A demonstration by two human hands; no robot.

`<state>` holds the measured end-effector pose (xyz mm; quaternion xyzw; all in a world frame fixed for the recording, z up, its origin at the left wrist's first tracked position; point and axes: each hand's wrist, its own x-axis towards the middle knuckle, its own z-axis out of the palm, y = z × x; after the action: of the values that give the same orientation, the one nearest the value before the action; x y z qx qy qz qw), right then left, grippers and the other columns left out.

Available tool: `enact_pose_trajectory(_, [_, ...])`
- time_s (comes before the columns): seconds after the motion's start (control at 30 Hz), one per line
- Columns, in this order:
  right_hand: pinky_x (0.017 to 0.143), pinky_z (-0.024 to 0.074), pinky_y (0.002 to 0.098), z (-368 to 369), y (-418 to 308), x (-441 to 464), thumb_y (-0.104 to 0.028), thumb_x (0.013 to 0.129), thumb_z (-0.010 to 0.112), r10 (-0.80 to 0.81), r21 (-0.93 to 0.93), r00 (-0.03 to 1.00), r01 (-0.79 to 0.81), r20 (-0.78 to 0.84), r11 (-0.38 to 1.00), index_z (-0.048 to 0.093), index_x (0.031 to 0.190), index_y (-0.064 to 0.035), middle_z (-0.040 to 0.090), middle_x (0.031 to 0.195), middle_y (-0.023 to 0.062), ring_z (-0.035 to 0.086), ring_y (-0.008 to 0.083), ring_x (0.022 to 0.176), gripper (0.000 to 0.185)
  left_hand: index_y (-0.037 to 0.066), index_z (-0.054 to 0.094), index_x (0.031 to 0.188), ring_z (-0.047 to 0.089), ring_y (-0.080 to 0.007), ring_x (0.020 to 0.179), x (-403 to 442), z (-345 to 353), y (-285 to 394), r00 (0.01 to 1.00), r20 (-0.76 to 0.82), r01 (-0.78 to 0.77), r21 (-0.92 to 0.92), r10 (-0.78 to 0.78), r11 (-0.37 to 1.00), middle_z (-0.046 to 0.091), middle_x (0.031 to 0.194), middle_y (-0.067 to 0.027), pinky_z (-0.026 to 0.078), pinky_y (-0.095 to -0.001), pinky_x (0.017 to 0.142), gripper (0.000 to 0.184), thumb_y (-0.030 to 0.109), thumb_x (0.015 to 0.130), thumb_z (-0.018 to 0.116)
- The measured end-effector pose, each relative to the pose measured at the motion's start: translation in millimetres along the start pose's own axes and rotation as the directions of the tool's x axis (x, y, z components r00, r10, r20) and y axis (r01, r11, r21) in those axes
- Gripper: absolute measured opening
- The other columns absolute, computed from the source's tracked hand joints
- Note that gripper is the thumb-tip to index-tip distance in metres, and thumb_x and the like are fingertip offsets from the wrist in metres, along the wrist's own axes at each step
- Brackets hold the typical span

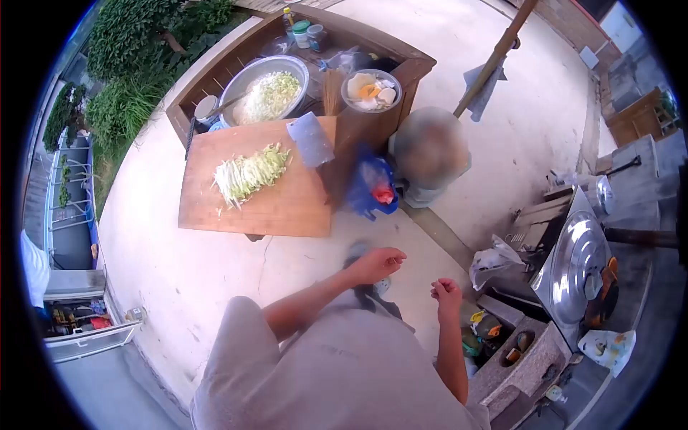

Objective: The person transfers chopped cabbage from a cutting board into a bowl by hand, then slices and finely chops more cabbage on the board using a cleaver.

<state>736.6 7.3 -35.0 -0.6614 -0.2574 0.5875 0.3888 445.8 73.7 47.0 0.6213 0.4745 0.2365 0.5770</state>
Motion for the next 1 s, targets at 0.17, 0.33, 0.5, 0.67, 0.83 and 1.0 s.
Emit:
enact_pose_trajectory(0.17, [0.069, 0.0545, 0.0249, 151.5, -44.1, -6.8, -0.005, 0.094, 0.067, -0.083, -0.074, 0.954, 0.109, 0.290, 0.991, 0.063, 0.100, -0.0023, 0.069, 0.087, 0.0044, 0.064, 0.0107, 0.073, 0.008, 0.002, 0.065, 0.122, 0.069, -0.0220, 0.103, -85.9, -109.3, -26.0, 0.937, -0.348, -0.004, 0.026, 0.013, 1.000, 0.072, 0.110, -0.0113, 0.053, -0.0341, 0.092, 0.026, 0.010, 0.097, 0.063])
enact_pose_trajectory(0.33, [0.069, 0.0527, 0.0239, 295.1, -69.4, -14.0, -0.005, 0.094, 0.067, -0.200, -0.141, 0.875, 0.288, 0.441, 0.947, 0.065, 0.097, -0.0025, 0.067, 0.085, 0.0016, 0.063, 0.0083, 0.074, 0.005, 0.003, 0.066, 0.122, 0.067, -0.0198, 0.101, -163.2, -253.9, -72.6, 0.771, -0.622, -0.029, 0.181, 0.137, 0.983, 0.070, 0.110, -0.0091, 0.053, -0.0328, 0.090, 0.031, 0.000, 0.091, 0.067])
enact_pose_trajectory(0.5, [0.071, 0.0522, 0.0250, 435.6, -90.9, 9.5, -0.006, 0.092, 0.070, -0.351, -0.262, 0.810, 0.507, 0.469, 0.821, 0.067, 0.099, -0.0026, 0.067, 0.083, 0.0030, 0.066, 0.0117, 0.079, 0.009, 0.015, 0.051, 0.144, 0.045, -0.0384, 0.134, -208.0, -414.3, -112.7, 0.841, -0.459, 0.061, 0.607, 0.286, 0.793, 0.049, 0.144, -0.0165, 0.040, -0.0460, 0.111, 0.085, 0.008, 0.067, 0.084])
enact_pose_trajectory(0.67, [0.075, 0.0548, 0.0325, 528.3, -107.8, 43.6, -0.013, 0.091, 0.070, -0.421, -0.484, 0.803, 0.592, 0.422, 0.645, 0.067, 0.102, -0.0022, 0.070, 0.100, 0.0114, 0.070, 0.0242, 0.086, 0.016, 0.024, 0.030, 0.158, 0.032, -0.0429, 0.144, -198.4, -464.6, -128.0, 0.964, -0.197, 0.068, 0.832, 0.180, 0.551, 0.029, 0.159, -0.0216, 0.027, -0.0535, 0.119, 0.124, 0.033, 0.053, 0.096])
enact_pose_trajectory(0.83, [0.100, 0.0473, 0.0406, 573.7, -120.5, 71.8, -0.032, 0.088, 0.073, -0.493, -0.506, 0.617, 0.786, 0.613, 0.354, 0.063, 0.123, -0.0026, 0.059, 0.134, 0.0167, 0.059, 0.0316, 0.118, 0.047, 0.024, 0.030, 0.159, 0.033, -0.0396, 0.145, -166.6, -472.4, -182.3, 0.953, -0.154, -0.002, 0.858, 0.261, 0.513, 0.032, 0.159, -0.0184, 0.026, -0.0550, 0.119, 0.128, 0.038, 0.050, 0.096])
enact_pose_trajectory(1.0, [0.118, 0.0279, 0.0469, 601.5, -112.8, 59.7, -0.053, 0.073, 0.081, -0.237, -0.570, 0.586, 0.810, 0.775, 0.138, 0.043, 0.149, -0.0041, 0.039, 0.155, 0.0178, 0.035, 0.0358, 0.144, 0.098, 0.015, 0.047, 0.147, 0.048, -0.0346, 0.129, -170.4, -479.3, -183.0, 0.916, -0.221, -0.009, 0.825, 0.336, 0.565, 0.052, 0.140, -0.0129, 0.039, -0.0474, 0.106, 0.091, 0.015, 0.062, 0.080])
